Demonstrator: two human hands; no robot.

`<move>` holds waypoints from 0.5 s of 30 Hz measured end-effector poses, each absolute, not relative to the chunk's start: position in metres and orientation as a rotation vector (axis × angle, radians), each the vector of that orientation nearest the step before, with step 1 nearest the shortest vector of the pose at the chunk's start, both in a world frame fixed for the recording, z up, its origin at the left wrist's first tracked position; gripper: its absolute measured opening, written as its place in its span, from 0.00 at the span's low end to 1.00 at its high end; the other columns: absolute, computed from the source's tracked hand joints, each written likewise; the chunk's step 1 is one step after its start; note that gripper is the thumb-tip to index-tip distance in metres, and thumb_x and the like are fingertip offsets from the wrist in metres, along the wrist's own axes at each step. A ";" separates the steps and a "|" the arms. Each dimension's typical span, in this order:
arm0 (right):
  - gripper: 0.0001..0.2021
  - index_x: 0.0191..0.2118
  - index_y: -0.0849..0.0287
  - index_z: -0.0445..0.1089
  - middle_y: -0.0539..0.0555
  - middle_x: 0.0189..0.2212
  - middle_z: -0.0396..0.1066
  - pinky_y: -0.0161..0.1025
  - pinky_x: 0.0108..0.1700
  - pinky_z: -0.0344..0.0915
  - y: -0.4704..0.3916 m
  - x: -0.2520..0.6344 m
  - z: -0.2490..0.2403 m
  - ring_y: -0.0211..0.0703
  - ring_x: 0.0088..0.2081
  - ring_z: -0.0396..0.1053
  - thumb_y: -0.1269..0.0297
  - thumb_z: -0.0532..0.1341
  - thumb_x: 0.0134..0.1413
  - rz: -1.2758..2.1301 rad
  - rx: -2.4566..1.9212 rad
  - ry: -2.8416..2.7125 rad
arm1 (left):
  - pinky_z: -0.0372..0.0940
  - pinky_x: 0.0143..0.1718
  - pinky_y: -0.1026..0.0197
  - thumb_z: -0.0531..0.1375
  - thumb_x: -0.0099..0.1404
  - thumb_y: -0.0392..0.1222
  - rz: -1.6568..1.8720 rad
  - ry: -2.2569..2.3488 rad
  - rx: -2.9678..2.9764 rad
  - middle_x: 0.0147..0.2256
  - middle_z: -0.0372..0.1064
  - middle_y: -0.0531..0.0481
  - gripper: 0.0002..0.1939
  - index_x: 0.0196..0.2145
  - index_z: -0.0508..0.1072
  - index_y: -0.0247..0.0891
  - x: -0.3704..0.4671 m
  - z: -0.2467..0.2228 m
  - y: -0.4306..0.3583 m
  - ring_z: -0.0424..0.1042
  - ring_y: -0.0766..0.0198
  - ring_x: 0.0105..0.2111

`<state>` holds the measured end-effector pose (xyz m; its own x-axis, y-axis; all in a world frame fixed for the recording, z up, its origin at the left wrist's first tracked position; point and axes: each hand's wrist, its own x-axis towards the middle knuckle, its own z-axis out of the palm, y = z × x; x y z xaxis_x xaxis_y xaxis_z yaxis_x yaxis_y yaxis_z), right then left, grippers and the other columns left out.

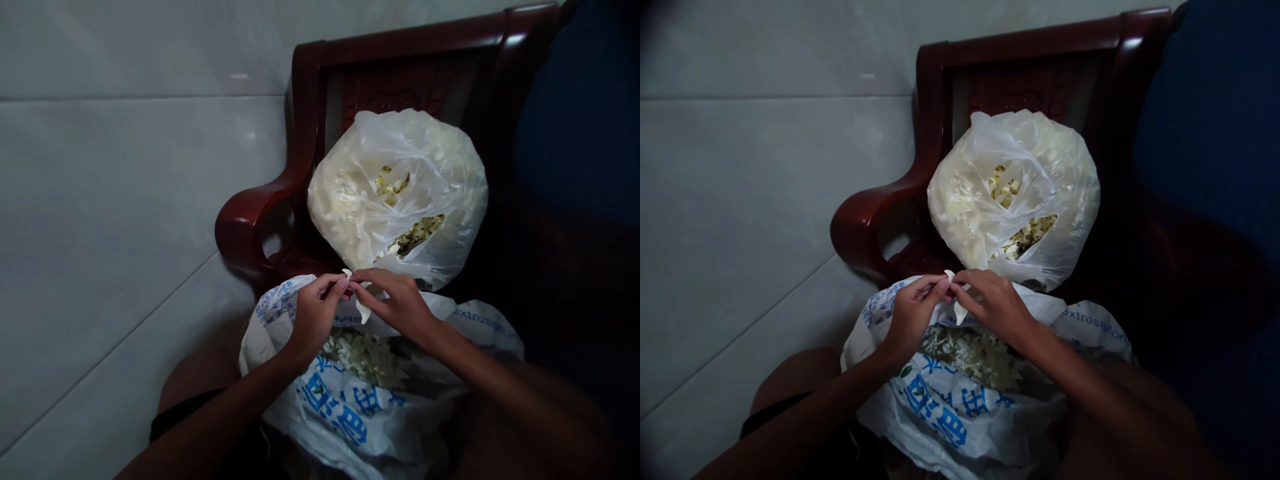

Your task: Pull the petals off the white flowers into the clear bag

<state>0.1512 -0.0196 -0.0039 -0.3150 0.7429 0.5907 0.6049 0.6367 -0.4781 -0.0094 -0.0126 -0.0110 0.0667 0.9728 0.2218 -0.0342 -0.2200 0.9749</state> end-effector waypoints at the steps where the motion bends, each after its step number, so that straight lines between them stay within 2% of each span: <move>1: 0.09 0.43 0.57 0.69 0.50 0.39 0.74 0.34 0.45 0.64 -0.019 0.152 -0.004 0.38 0.41 0.71 0.64 0.58 0.56 0.210 -1.051 -2.027 | 0.66 0.35 0.64 0.60 0.58 0.44 1.326 1.008 1.337 0.30 0.75 0.49 0.10 0.35 0.75 0.35 -0.009 -0.011 -0.012 0.73 0.65 0.30; 9: 0.09 0.42 0.56 0.71 0.51 0.39 0.75 0.35 0.45 0.65 -0.019 0.151 -0.006 0.40 0.41 0.72 0.62 0.58 0.57 0.186 -1.112 -2.003 | 0.67 0.41 0.61 0.61 0.57 0.44 1.241 0.907 1.120 0.33 0.74 0.45 0.12 0.34 0.75 0.31 -0.010 -0.017 -0.011 0.73 0.64 0.33; 15: 0.10 0.41 0.54 0.73 0.49 0.37 0.76 0.34 0.42 0.66 -0.018 0.147 -0.004 0.40 0.39 0.74 0.60 0.61 0.53 0.428 -1.158 -1.867 | 0.66 0.37 0.63 0.61 0.58 0.45 1.291 0.989 1.274 0.30 0.74 0.48 0.11 0.34 0.76 0.34 -0.012 -0.019 -0.009 0.72 0.65 0.31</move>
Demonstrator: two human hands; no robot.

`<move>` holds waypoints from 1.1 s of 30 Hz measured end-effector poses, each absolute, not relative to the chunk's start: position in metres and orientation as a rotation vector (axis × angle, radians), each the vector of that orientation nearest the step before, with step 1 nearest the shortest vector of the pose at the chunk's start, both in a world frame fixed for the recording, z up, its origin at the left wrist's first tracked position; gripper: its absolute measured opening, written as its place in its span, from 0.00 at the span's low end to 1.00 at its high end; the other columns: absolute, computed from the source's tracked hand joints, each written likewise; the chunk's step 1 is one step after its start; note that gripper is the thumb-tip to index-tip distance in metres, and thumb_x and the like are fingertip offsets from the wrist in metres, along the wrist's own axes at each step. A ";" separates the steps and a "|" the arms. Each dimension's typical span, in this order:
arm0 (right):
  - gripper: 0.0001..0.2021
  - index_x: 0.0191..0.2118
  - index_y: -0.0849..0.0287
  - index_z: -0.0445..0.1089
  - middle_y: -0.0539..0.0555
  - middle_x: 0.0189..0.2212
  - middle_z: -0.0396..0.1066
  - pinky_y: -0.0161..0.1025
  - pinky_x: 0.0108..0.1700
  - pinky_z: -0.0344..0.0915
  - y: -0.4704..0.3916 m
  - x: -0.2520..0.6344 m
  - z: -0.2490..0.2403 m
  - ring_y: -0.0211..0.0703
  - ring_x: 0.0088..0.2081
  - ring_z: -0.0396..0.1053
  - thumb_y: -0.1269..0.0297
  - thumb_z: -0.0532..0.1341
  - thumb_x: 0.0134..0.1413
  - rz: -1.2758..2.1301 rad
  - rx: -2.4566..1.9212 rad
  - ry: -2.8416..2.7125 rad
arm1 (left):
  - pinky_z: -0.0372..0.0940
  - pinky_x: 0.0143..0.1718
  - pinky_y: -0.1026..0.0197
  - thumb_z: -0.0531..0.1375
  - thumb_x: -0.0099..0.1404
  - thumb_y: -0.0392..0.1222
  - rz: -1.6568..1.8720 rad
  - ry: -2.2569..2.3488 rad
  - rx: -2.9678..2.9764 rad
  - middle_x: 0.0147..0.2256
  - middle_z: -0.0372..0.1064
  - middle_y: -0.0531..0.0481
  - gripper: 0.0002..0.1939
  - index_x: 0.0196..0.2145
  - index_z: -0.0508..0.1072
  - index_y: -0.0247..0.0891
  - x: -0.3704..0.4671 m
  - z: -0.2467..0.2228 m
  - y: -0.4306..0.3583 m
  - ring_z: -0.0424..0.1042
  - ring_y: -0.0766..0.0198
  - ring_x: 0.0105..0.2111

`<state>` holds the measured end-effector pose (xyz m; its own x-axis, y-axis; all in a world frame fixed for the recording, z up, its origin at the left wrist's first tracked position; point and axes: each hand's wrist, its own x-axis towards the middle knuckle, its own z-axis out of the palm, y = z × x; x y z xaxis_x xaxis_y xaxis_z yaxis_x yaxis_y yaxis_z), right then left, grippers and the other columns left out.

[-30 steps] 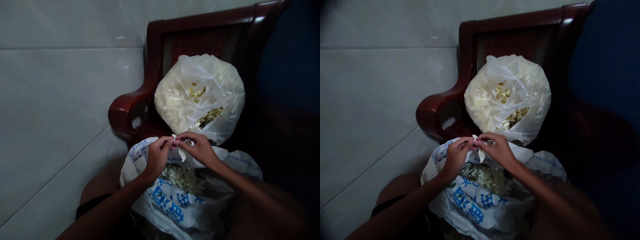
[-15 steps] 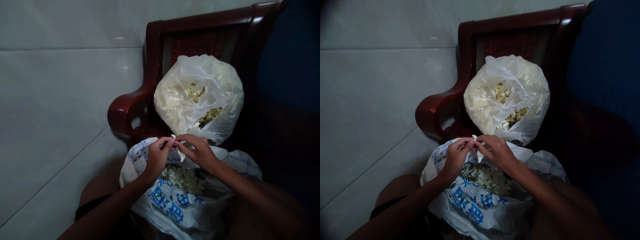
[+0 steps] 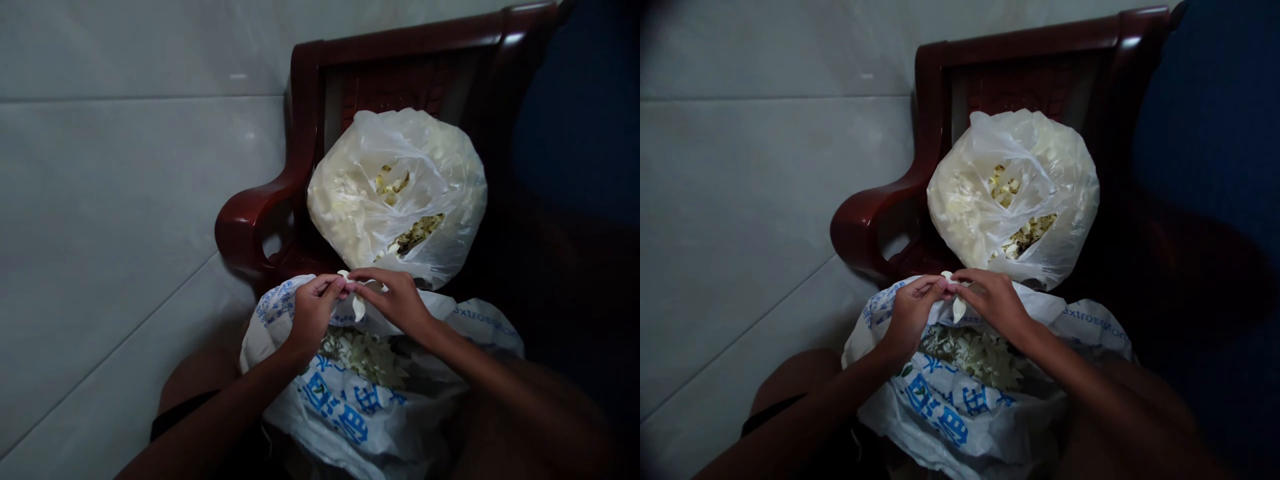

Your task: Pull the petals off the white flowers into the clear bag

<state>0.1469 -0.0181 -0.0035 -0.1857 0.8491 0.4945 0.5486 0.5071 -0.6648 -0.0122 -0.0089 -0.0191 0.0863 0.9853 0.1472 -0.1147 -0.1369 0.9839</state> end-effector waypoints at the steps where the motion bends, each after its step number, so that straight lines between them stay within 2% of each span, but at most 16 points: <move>1: 0.10 0.40 0.54 0.74 0.49 0.36 0.76 0.34 0.41 0.67 -0.017 0.146 -0.002 0.40 0.38 0.74 0.60 0.61 0.52 0.490 -1.159 -1.836 | 0.66 0.37 0.63 0.61 0.58 0.45 1.308 1.003 1.303 0.29 0.74 0.48 0.11 0.33 0.76 0.35 -0.012 -0.019 -0.009 0.72 0.65 0.30; 7: 0.11 0.37 0.57 0.75 0.52 0.34 0.77 0.35 0.40 0.69 -0.010 0.146 0.000 0.42 0.37 0.74 0.58 0.63 0.48 0.844 -1.106 -1.639 | 0.65 0.35 0.64 0.59 0.60 0.46 1.354 1.049 1.427 0.27 0.73 0.50 0.11 0.33 0.75 0.35 -0.012 -0.016 -0.011 0.71 0.65 0.29; 13: 0.12 0.35 0.59 0.75 0.54 0.32 0.77 0.39 0.41 0.70 -0.006 0.148 0.001 0.43 0.36 0.74 0.59 0.66 0.43 1.041 -1.062 -1.530 | 0.65 0.35 0.63 0.55 0.63 0.47 1.326 1.116 1.559 0.28 0.71 0.50 0.12 0.37 0.72 0.37 -0.010 -0.014 -0.017 0.71 0.64 0.30; 19: 0.16 0.34 0.61 0.74 0.54 0.31 0.76 0.39 0.40 0.70 -0.005 0.149 0.002 0.42 0.34 0.73 0.56 0.68 0.38 1.232 -1.035 -1.412 | 0.65 0.35 0.64 0.54 0.64 0.46 1.317 1.095 1.580 0.29 0.71 0.49 0.11 0.36 0.70 0.37 -0.008 -0.010 -0.022 0.72 0.64 0.31; 23: 0.13 0.35 0.60 0.74 0.53 0.31 0.76 0.39 0.39 0.68 -0.008 0.149 0.002 0.42 0.34 0.73 0.56 0.65 0.45 1.093 -1.079 -1.554 | 0.65 0.36 0.64 0.53 0.64 0.46 1.305 1.129 1.612 0.30 0.71 0.49 0.11 0.36 0.69 0.37 -0.010 -0.011 -0.021 0.71 0.64 0.31; 28: 0.09 0.40 0.57 0.70 0.54 0.37 0.72 0.39 0.44 0.64 -0.019 0.142 0.001 0.42 0.40 0.69 0.63 0.55 0.57 0.533 -1.062 -1.923 | 0.63 0.39 0.64 0.55 0.63 0.45 1.268 1.219 1.737 0.32 0.71 0.49 0.09 0.35 0.70 0.37 -0.011 -0.013 -0.022 0.70 0.64 0.34; 30: 0.07 0.39 0.57 0.67 0.55 0.37 0.70 0.38 0.44 0.63 -0.020 0.140 0.000 0.41 0.40 0.67 0.64 0.53 0.58 0.502 -1.053 -1.881 | 0.63 0.37 0.65 0.55 0.62 0.44 1.302 1.234 1.721 0.30 0.70 0.50 0.08 0.33 0.70 0.37 -0.011 -0.012 -0.020 0.69 0.66 0.32; 33: 0.06 0.36 0.57 0.62 0.54 0.36 0.69 0.37 0.41 0.64 -0.015 0.143 0.002 0.40 0.38 0.67 0.62 0.51 0.59 0.593 -1.085 -1.554 | 0.62 0.29 0.67 0.56 0.60 0.44 1.432 1.233 1.476 0.24 0.67 0.53 0.08 0.31 0.68 0.36 -0.012 -0.011 -0.010 0.66 0.69 0.25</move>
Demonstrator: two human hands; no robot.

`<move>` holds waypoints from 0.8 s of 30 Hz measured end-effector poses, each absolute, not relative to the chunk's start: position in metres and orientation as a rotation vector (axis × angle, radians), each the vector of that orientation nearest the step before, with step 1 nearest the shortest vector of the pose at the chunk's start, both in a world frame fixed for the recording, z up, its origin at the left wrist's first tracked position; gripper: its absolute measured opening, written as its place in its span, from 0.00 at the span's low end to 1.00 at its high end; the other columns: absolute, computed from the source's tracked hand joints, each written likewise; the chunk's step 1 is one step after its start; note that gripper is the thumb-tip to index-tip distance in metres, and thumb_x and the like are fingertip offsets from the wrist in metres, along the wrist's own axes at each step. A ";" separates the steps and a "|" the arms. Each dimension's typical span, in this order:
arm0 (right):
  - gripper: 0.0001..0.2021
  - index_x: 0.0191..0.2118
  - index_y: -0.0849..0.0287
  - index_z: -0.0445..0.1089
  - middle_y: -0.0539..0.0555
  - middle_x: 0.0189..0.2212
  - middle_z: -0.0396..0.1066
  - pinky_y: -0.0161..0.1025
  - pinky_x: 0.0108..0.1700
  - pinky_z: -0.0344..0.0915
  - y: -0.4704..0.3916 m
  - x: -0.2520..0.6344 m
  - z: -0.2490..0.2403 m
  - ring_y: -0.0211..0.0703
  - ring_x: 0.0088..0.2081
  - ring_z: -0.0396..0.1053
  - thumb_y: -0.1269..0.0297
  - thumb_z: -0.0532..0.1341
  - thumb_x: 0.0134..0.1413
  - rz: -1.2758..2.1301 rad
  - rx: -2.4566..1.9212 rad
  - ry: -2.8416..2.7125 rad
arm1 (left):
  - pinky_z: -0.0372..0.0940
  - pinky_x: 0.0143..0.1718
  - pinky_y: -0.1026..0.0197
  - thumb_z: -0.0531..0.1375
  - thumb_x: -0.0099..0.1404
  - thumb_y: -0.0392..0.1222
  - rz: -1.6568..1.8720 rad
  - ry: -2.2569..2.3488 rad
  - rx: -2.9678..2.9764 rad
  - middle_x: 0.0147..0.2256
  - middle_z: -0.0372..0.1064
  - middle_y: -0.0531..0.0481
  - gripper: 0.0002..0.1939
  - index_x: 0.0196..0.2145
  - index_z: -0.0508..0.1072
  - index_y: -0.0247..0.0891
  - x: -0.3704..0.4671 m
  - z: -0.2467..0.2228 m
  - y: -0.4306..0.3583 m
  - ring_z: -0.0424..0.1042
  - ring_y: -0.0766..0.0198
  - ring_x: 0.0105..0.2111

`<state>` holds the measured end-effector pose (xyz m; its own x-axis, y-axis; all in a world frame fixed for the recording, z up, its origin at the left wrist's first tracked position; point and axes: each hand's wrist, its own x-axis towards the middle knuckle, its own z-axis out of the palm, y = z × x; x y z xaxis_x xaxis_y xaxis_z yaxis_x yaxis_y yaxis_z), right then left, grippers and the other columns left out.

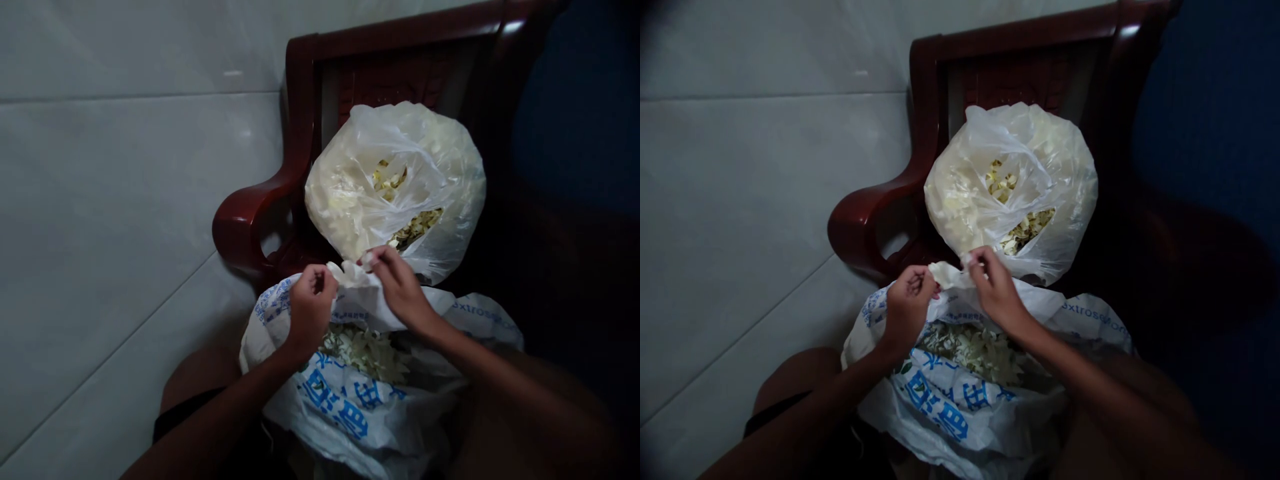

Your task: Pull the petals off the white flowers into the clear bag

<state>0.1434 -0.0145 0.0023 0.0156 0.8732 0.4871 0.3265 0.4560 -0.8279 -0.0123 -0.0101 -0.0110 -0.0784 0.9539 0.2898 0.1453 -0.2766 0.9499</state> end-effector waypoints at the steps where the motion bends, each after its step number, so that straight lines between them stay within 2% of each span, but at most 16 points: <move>1: 0.06 0.36 0.56 0.61 0.54 0.36 0.70 0.38 0.41 0.65 -0.012 0.147 0.004 0.40 0.37 0.67 0.62 0.50 0.60 0.610 -1.072 -1.426 | 0.61 0.27 0.67 0.56 0.60 0.44 1.471 1.215 1.375 0.23 0.65 0.54 0.08 0.30 0.68 0.36 -0.014 -0.011 -0.005 0.65 0.70 0.23; 5: 0.05 0.37 0.54 0.57 0.55 0.35 0.69 0.40 0.39 0.66 -0.003 0.167 0.016 0.42 0.37 0.69 0.62 0.48 0.60 0.476 -0.926 -1.032 | 0.59 0.25 0.69 0.57 0.57 0.43 1.559 1.154 1.102 0.23 0.64 0.54 0.08 0.28 0.68 0.34 -0.022 -0.010 0.014 0.63 0.71 0.23; 8: 0.06 0.41 0.53 0.56 0.54 0.30 0.68 0.38 0.32 0.65 -0.002 0.182 0.024 0.41 0.32 0.69 0.61 0.48 0.60 0.326 -0.915 -0.980 | 0.59 0.25 0.69 0.59 0.56 0.43 1.529 1.157 1.017 0.24 0.66 0.52 0.09 0.28 0.68 0.32 -0.026 -0.010 0.021 0.64 0.71 0.23; 11: 0.05 0.37 0.55 0.62 0.52 0.28 0.67 0.39 0.32 0.64 -0.006 0.187 0.027 0.41 0.29 0.68 0.61 0.55 0.56 0.332 -1.039 -1.331 | 0.61 0.26 0.68 0.60 0.56 0.45 1.512 1.149 1.089 0.25 0.69 0.50 0.11 0.30 0.69 0.32 -0.025 -0.009 0.018 0.65 0.71 0.24; 14: 0.06 0.36 0.56 0.67 0.54 0.35 0.69 0.41 0.41 0.64 -0.013 0.176 0.024 0.44 0.38 0.68 0.64 0.60 0.51 0.204 -1.112 -1.728 | 0.63 0.27 0.67 0.59 0.58 0.46 1.534 1.156 1.257 0.26 0.70 0.50 0.11 0.31 0.69 0.34 -0.018 -0.008 0.009 0.66 0.70 0.24; 17: 0.09 0.42 0.55 0.68 0.54 0.37 0.69 0.41 0.45 0.63 -0.020 0.162 0.020 0.44 0.41 0.67 0.65 0.59 0.54 0.135 -1.060 -1.908 | 0.65 0.29 0.65 0.57 0.60 0.46 1.476 1.129 1.392 0.27 0.71 0.50 0.11 0.34 0.70 0.35 -0.010 -0.007 -0.004 0.69 0.69 0.24; 19: 0.09 0.42 0.54 0.68 0.53 0.36 0.71 0.39 0.44 0.63 -0.022 0.157 0.018 0.42 0.40 0.68 0.62 0.58 0.56 0.207 -1.023 -2.002 | 0.65 0.29 0.65 0.57 0.61 0.45 1.421 1.085 1.474 0.27 0.71 0.51 0.10 0.34 0.71 0.35 -0.006 -0.007 -0.013 0.69 0.68 0.25; 22: 0.12 0.41 0.55 0.69 0.53 0.35 0.72 0.37 0.41 0.64 -0.020 0.158 0.015 0.42 0.38 0.69 0.56 0.60 0.53 0.251 -1.054 -2.015 | 0.65 0.30 0.66 0.57 0.61 0.44 1.356 1.010 1.551 0.28 0.71 0.51 0.08 0.35 0.71 0.37 -0.004 -0.006 -0.022 0.70 0.67 0.26; 24: 0.11 0.41 0.55 0.70 0.52 0.34 0.73 0.36 0.40 0.65 -0.018 0.160 0.012 0.41 0.37 0.70 0.56 0.59 0.54 0.251 -1.059 -2.047 | 0.66 0.30 0.65 0.56 0.62 0.43 1.311 0.970 1.565 0.27 0.70 0.51 0.08 0.36 0.71 0.37 -0.006 -0.006 -0.024 0.70 0.67 0.26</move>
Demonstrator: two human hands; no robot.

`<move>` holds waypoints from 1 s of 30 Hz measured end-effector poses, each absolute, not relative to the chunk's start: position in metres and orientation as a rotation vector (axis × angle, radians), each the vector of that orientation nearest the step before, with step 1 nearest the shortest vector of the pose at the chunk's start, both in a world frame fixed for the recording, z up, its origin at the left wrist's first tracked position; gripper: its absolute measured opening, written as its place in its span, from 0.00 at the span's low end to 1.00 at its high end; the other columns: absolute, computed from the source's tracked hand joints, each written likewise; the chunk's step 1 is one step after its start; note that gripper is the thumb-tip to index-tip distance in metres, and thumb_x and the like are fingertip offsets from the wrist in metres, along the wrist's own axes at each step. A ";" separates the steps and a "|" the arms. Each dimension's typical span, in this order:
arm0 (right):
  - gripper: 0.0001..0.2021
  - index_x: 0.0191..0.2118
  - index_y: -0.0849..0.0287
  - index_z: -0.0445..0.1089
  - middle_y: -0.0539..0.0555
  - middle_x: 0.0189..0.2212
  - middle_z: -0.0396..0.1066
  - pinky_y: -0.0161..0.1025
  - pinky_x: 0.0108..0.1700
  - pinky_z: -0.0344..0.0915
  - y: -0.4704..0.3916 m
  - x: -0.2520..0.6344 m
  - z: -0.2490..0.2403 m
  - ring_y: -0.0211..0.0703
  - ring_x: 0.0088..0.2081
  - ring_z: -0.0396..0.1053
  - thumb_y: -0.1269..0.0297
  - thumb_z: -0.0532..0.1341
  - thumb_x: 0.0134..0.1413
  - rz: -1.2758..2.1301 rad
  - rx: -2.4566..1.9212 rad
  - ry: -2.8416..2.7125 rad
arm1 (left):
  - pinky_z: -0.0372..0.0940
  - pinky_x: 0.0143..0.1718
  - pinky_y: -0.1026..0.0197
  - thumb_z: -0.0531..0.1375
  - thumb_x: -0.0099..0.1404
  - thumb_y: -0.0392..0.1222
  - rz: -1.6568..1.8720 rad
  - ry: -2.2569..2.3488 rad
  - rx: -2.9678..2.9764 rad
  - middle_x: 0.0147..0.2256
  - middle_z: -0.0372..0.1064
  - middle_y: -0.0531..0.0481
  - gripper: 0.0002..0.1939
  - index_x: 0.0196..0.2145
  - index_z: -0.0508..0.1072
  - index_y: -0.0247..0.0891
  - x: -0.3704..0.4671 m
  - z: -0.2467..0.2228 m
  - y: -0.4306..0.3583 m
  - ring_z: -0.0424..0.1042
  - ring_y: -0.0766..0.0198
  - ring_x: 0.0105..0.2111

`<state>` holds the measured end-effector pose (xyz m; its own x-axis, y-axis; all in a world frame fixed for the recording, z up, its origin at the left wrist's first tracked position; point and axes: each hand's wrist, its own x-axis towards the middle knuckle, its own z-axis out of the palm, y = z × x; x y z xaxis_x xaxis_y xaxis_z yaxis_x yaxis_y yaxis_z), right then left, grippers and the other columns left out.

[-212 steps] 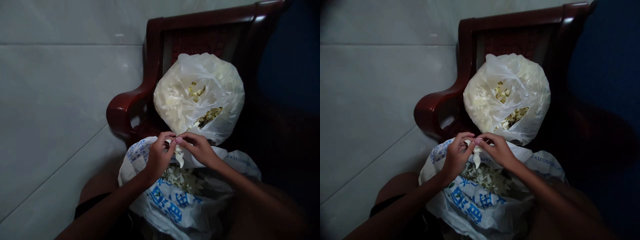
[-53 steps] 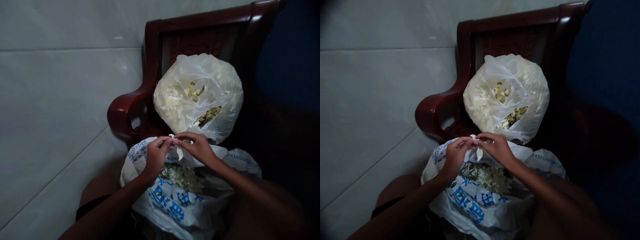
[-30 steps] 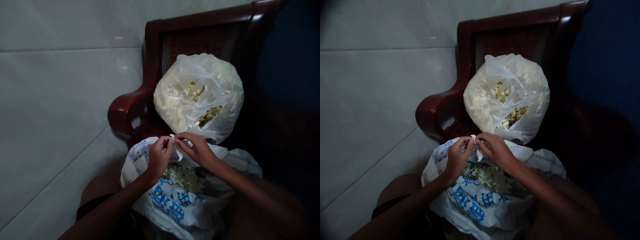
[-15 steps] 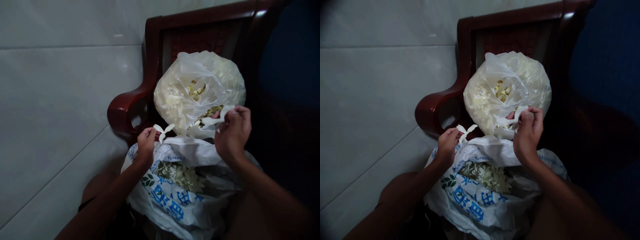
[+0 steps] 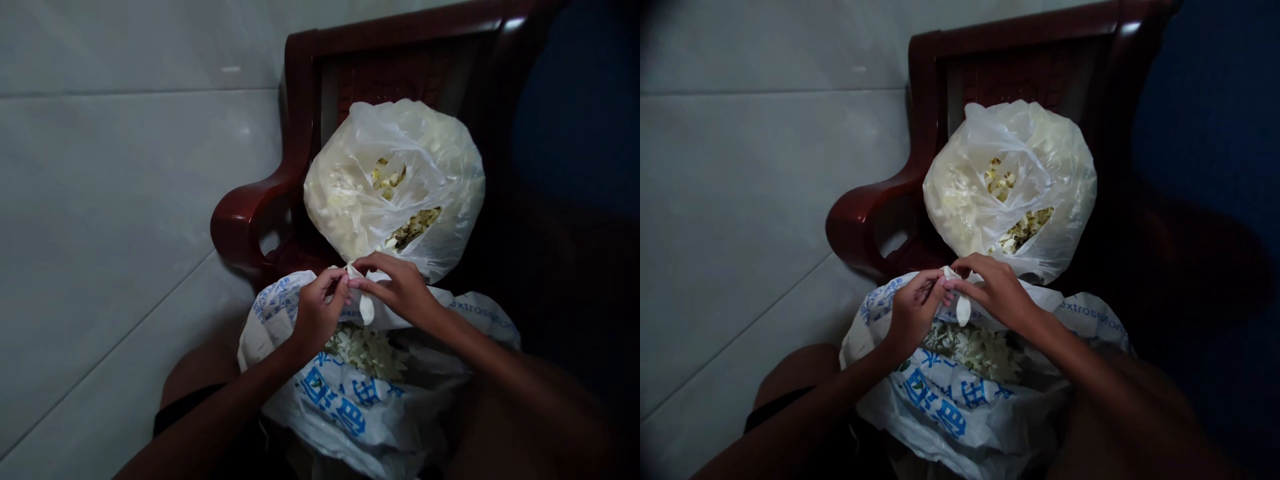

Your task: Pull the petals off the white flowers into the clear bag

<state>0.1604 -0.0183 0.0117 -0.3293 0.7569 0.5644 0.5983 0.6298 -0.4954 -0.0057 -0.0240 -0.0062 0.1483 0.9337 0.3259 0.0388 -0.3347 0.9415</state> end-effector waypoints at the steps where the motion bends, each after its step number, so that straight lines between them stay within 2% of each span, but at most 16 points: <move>1: 0.10 0.42 0.54 0.70 0.52 0.35 0.73 0.36 0.40 0.65 -0.018 0.161 0.010 0.41 0.37 0.71 0.58 0.58 0.56 0.244 -1.038 -2.097 | 0.66 0.30 0.65 0.56 0.62 0.43 1.289 0.957 1.567 0.27 0.70 0.51 0.08 0.36 0.71 0.37 -0.007 -0.006 -0.024 0.70 0.66 0.26; 3: 0.12 0.47 0.53 0.68 0.52 0.39 0.74 0.38 0.42 0.66 -0.020 0.160 0.006 0.41 0.39 0.71 0.62 0.55 0.59 0.174 -0.986 -2.147 | 0.67 0.30 0.65 0.57 0.62 0.43 1.275 0.958 1.559 0.27 0.70 0.51 0.08 0.35 0.71 0.36 -0.009 -0.006 -0.022 0.70 0.66 0.26; 6: 0.20 0.55 0.53 0.60 0.55 0.43 0.72 0.41 0.46 0.66 -0.025 0.154 0.001 0.43 0.43 0.70 0.66 0.57 0.57 0.010 -0.918 -2.013 | 0.66 0.28 0.66 0.57 0.61 0.44 1.322 1.008 1.509 0.26 0.71 0.51 0.08 0.34 0.70 0.36 -0.010 -0.006 -0.020 0.70 0.67 0.24; 11: 0.11 0.45 0.54 0.68 0.54 0.41 0.72 0.41 0.48 0.65 -0.025 0.149 0.002 0.42 0.43 0.69 0.68 0.58 0.56 0.025 -0.901 -2.013 | 0.65 0.29 0.67 0.58 0.61 0.44 1.351 1.049 1.531 0.26 0.71 0.51 0.08 0.33 0.72 0.36 -0.010 -0.006 -0.020 0.69 0.68 0.25; 14: 0.11 0.45 0.55 0.69 0.53 0.41 0.73 0.40 0.48 0.65 -0.021 0.152 0.006 0.42 0.44 0.69 0.66 0.58 0.56 0.201 -0.893 -2.037 | 0.65 0.28 0.67 0.58 0.61 0.44 1.337 1.021 1.499 0.27 0.72 0.51 0.09 0.34 0.72 0.36 -0.012 -0.006 -0.018 0.70 0.68 0.25; 19: 0.06 0.35 0.56 0.72 0.51 0.34 0.75 0.36 0.40 0.66 -0.021 0.148 0.011 0.40 0.36 0.71 0.64 0.59 0.54 0.489 -1.002 -1.851 | 0.64 0.33 0.65 0.58 0.61 0.43 1.315 1.084 1.688 0.29 0.72 0.50 0.08 0.34 0.72 0.37 -0.016 -0.005 -0.022 0.70 0.66 0.29; 22: 0.05 0.33 0.57 0.69 0.51 0.30 0.73 0.34 0.35 0.65 -0.017 0.144 0.012 0.38 0.32 0.70 0.63 0.59 0.53 0.600 -1.053 -1.498 | 0.63 0.34 0.66 0.58 0.60 0.43 1.387 1.182 1.718 0.29 0.72 0.51 0.06 0.33 0.71 0.37 -0.016 -0.004 -0.024 0.70 0.67 0.29; 26: 0.03 0.36 0.54 0.59 0.47 0.27 0.70 0.35 0.32 0.64 -0.004 0.157 0.022 0.36 0.27 0.69 0.67 0.54 0.54 0.505 -0.783 -0.891 | 0.61 0.25 0.68 0.56 0.61 0.44 1.507 1.160 1.396 0.25 0.69 0.53 0.08 0.31 0.68 0.36 -0.016 -0.004 -0.014 0.66 0.70 0.23; 28: 0.05 0.34 0.53 0.57 0.45 0.23 0.66 0.37 0.31 0.64 0.001 0.170 0.029 0.37 0.25 0.67 0.70 0.55 0.51 0.485 -0.661 -0.863 | 0.60 0.23 0.70 0.56 0.61 0.44 1.562 1.148 1.277 0.24 0.66 0.54 0.08 0.31 0.67 0.35 -0.018 -0.004 -0.005 0.64 0.71 0.22; 30: 0.04 0.32 0.54 0.59 0.46 0.21 0.65 0.38 0.30 0.63 0.002 0.181 0.033 0.38 0.24 0.66 0.69 0.56 0.51 0.574 -0.736 -1.150 | 0.60 0.25 0.70 0.57 0.61 0.43 1.606 1.157 1.232 0.24 0.65 0.55 0.07 0.31 0.67 0.36 -0.021 -0.005 0.002 0.64 0.72 0.24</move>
